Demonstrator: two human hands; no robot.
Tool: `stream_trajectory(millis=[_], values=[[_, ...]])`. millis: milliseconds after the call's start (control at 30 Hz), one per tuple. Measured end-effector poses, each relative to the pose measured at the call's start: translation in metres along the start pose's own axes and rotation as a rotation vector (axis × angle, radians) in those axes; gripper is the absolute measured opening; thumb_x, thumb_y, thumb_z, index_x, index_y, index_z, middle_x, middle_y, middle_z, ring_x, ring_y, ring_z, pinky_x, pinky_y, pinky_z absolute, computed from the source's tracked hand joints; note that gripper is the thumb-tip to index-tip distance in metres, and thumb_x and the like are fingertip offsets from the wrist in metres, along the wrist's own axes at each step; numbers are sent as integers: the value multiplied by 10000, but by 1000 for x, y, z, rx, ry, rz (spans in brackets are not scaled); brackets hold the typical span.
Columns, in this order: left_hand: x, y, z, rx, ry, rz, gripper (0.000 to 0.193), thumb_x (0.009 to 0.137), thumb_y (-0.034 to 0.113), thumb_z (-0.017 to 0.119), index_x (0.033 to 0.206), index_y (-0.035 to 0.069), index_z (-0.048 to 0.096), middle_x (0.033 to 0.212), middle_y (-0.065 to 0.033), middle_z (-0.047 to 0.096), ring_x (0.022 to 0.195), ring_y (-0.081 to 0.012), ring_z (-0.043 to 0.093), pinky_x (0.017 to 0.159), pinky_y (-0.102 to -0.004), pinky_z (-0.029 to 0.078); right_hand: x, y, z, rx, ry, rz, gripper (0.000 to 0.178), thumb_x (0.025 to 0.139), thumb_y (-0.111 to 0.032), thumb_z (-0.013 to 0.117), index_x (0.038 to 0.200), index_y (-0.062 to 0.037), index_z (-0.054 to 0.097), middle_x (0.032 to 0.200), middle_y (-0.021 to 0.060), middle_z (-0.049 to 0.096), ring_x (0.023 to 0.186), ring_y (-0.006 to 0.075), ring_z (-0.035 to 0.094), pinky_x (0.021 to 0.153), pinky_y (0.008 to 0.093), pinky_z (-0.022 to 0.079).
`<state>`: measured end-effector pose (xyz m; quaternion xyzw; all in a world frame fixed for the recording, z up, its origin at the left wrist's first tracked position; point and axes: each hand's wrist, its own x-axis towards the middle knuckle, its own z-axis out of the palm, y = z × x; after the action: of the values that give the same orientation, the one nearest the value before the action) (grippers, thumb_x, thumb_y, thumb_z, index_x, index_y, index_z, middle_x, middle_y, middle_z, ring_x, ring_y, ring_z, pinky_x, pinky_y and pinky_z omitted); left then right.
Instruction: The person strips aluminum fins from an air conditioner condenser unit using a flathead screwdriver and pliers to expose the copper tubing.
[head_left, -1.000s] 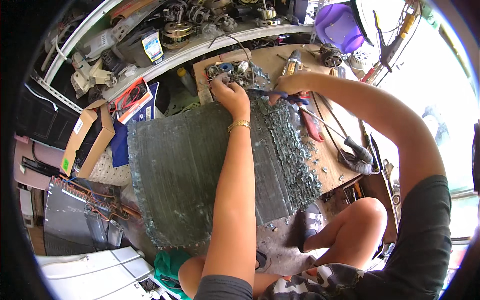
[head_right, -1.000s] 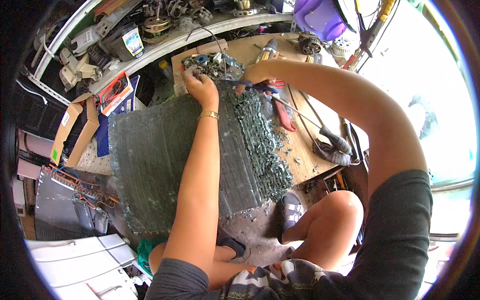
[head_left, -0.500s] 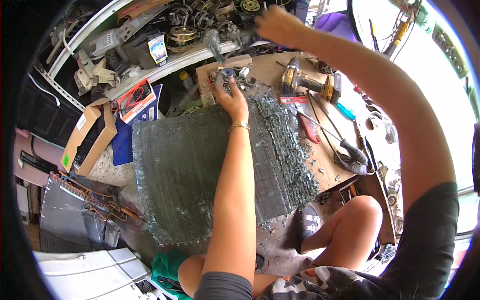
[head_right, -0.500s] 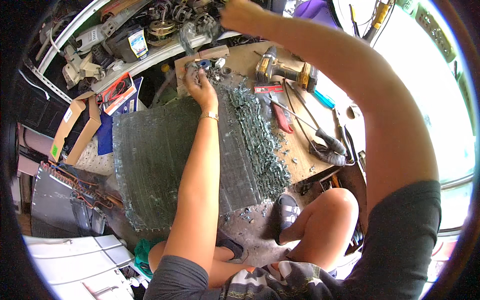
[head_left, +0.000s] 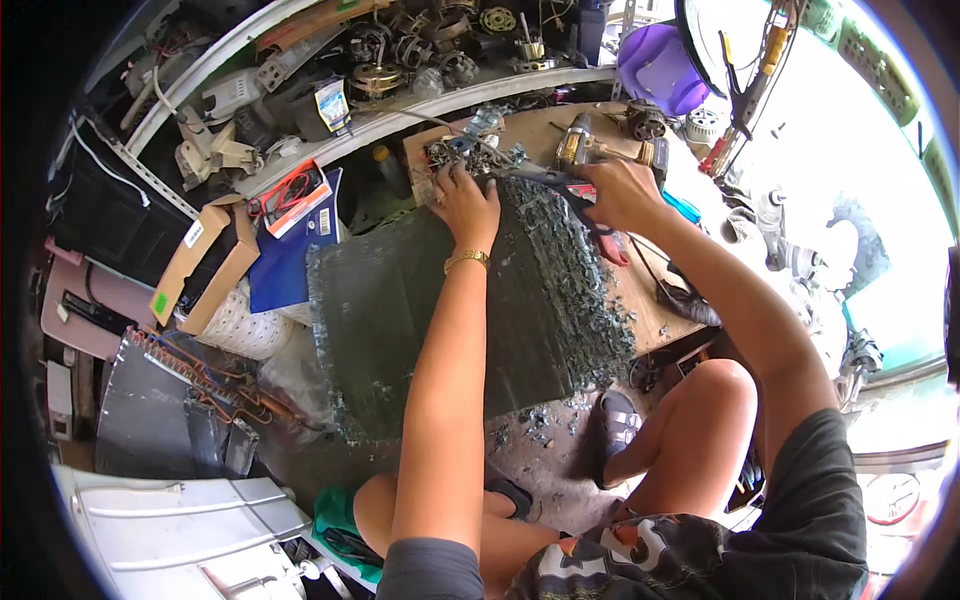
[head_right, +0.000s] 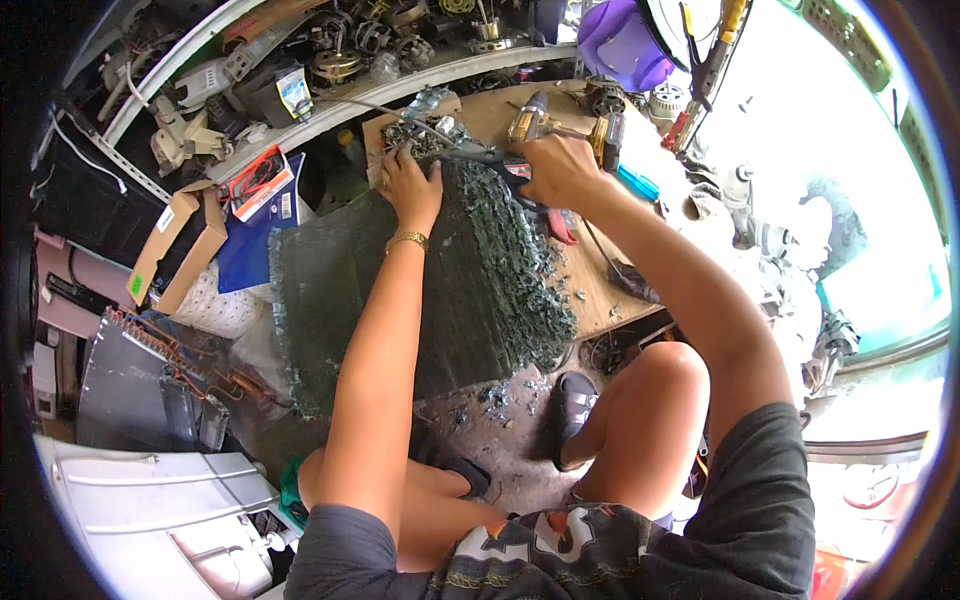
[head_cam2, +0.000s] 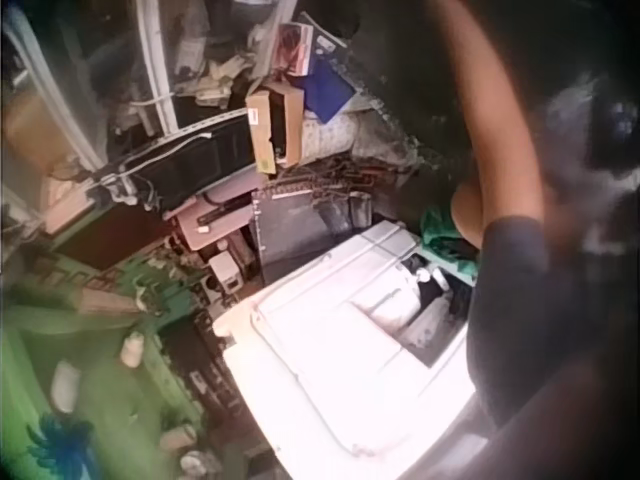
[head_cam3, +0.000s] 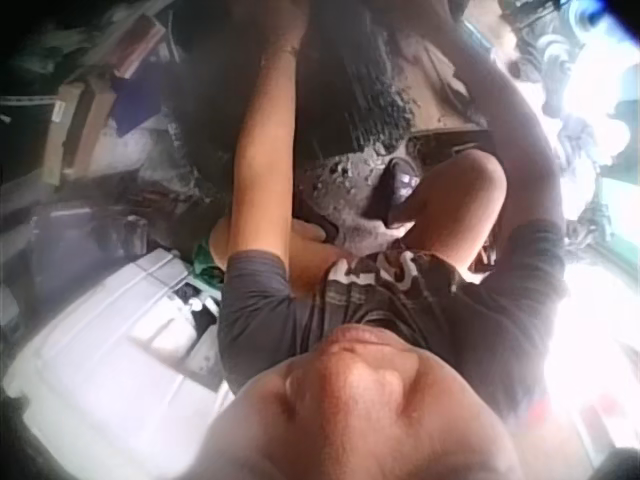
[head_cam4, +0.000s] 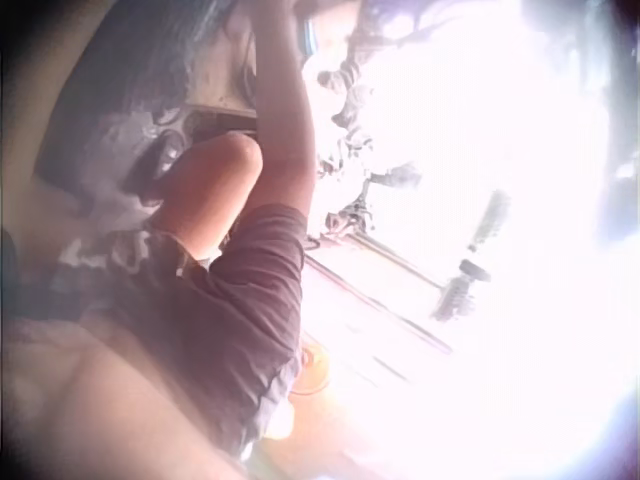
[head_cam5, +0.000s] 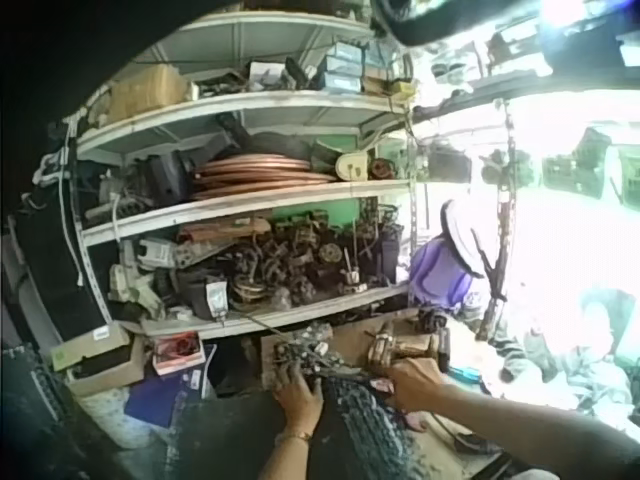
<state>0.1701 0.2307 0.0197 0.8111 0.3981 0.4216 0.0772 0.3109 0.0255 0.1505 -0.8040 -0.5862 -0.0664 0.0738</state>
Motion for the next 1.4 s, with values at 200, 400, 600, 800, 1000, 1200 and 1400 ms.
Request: stream_trajectory(millis=[200, 400, 600, 800, 1000, 1200, 1400], values=[[-21, 6, -36, 94, -86, -131, 663, 921, 379, 756, 1471, 101, 511, 1536, -148, 446, 1474, -373, 379, 1132, -728, 323, -53, -4, -16, 150, 75, 107, 647, 717, -291, 818, 1343, -167, 714, 1053, 176, 772, 975, 377, 737, 846, 481, 574], [-41, 17, -110, -485, -229, 46, 723, 881, 188, 768, 1519, 54, 453, 1572, -201, 398, 1461, -408, 411, 1169, -587, 379, -98, -28, -27, 160, 119, 69, 668, 689, -266, 831, 1340, -172, 716, 981, 168, 754, 922, 361, 736, 792, 482, 575], [-68, 27, -172, -1060, -222, -41, 429, 1032, 144, 679, 1419, 17, 546, 1290, -77, 660, 1160, -188, 638, 1024, -325, 497, -131, -70, -16, 157, 166, -70, 660, 674, -246, 827, 1322, -206, 709, 919, 166, 732, 915, 368, 718, 803, 491, 563], [-68, 8, -220, -1184, 92, -383, 137, 1106, 170, 566, 1183, 61, 595, 1055, -52, 697, 948, -150, 670, 904, -341, 569, -157, -60, -12, 236, 212, -106, 690, 700, -271, 839, 1367, -202, 674, 1055, 182, 737, 1007, 386, 702, 894, 493, 551], [-90, 6, -282, -1049, -199, -352, 145, 1109, 187, 542, 1219, 100, 579, 1033, -26, 659, 948, -123, 625, 833, -331, 544, -134, 34, 26, 345, 94, 392, 656, 804, -405, 852, 1367, -145, 638, 1216, 215, 733, 1126, 427, 692, 950, 491, 547], [-163, 21, -306, -1033, -258, -406, 192, 1104, 218, 560, 1258, 104, 579, 1074, -5, 644, 1007, -116, 630, 842, -310, 547, -113, 81, 118, 479, -7, 400, 422, 857, -287, 789, 1131, 18, 687, 1095, 308, 723, 1096, 458, 692, 936, 524, 544], [-242, 16, -307, -1095, -145, -555, 225, 1114, 242, 555, 1294, 106, 565, 1022, 15, 655, 947, -70, 627, 773, -247, 532, -107, 79, 128, 131, 33, 292, 244, 940, -172, 586, 1056, -8, 726, 1065, 297, 736, 1039, 472, 711, 912, 547, 561]])
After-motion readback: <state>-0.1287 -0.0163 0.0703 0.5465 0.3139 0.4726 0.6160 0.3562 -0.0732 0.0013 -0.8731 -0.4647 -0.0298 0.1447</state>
